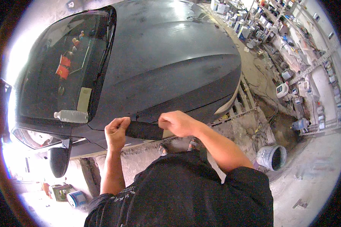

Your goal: The person sands the front grille and hood of a car by hand using sandpaper and a sanding block, frequently pouring water from a plastic bottle to wet the surface. They dip the sandpaper into a bucket of water and rub the car's surface repeatedly.

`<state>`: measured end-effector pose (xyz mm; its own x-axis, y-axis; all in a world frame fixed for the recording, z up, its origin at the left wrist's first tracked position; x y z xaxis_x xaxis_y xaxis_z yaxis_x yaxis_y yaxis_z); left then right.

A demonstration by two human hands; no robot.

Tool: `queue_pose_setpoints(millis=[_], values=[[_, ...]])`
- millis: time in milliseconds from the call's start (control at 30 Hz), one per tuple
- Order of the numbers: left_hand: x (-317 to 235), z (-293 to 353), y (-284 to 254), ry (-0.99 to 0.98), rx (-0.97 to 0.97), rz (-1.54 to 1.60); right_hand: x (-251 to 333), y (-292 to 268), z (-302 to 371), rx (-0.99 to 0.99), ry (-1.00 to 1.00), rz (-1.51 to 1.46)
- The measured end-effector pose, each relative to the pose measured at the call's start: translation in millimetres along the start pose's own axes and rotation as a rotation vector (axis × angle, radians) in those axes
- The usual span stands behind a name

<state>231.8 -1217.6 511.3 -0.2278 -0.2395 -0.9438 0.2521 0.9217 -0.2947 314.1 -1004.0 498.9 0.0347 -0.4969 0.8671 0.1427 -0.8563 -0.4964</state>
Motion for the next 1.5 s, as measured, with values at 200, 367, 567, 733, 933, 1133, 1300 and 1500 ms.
queue_pose_setpoints(millis=[200, 367, 567, 733, 933, 1133, 1300, 1500], values=[[24.3, -22.6, -82.0, -0.005, -0.285, 0.078, -76.1, -22.1, 28.9, -0.107, 0.314, -0.108], [-8.4, -7.1, 21.5, 0.144, 0.226, -0.151, -8.1, -13.6, -2.9, -0.343, 0.026, -0.174], [-18.0, 5.6, 44.7, 0.396, 0.166, -0.193, 19.9, 21.8, -32.6, -0.026, 0.003, -0.038], [-13.0, 14.9, 18.2, 0.448, 0.052, -0.239, 16.9, 20.4, -13.6, 0.014, -0.027, -0.085], [14.5, -8.5, -62.6, 0.207, -0.337, -0.264, -64.2, -27.9, 27.4, -0.243, 0.239, 0.079], [25.7, -11.2, 24.1, -0.062, -0.142, -0.114, 64.7, 25.3, -5.2, -0.379, -0.301, 0.667], [62.0, -3.3, 38.7, -0.177, 0.124, 0.157, 47.7, 51.5, -9.6, -0.393, -0.354, 0.829], [94.7, 18.2, 28.5, -0.538, 0.318, 0.193, 17.9, 37.7, 4.2, -0.375, -0.347, 0.829]])
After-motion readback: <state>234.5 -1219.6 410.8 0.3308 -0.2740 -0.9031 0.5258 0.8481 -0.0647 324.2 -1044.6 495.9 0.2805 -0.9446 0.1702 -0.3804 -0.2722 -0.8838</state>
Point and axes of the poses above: each hand's wrist, its own z-axis away from the middle knuckle, its own y-axis out of the palm, x = y × z, the point moved 8 cm from there along -z, towards the middle knuckle, and after that the axes turned 8 degrees about y, right-handed, at the moved point
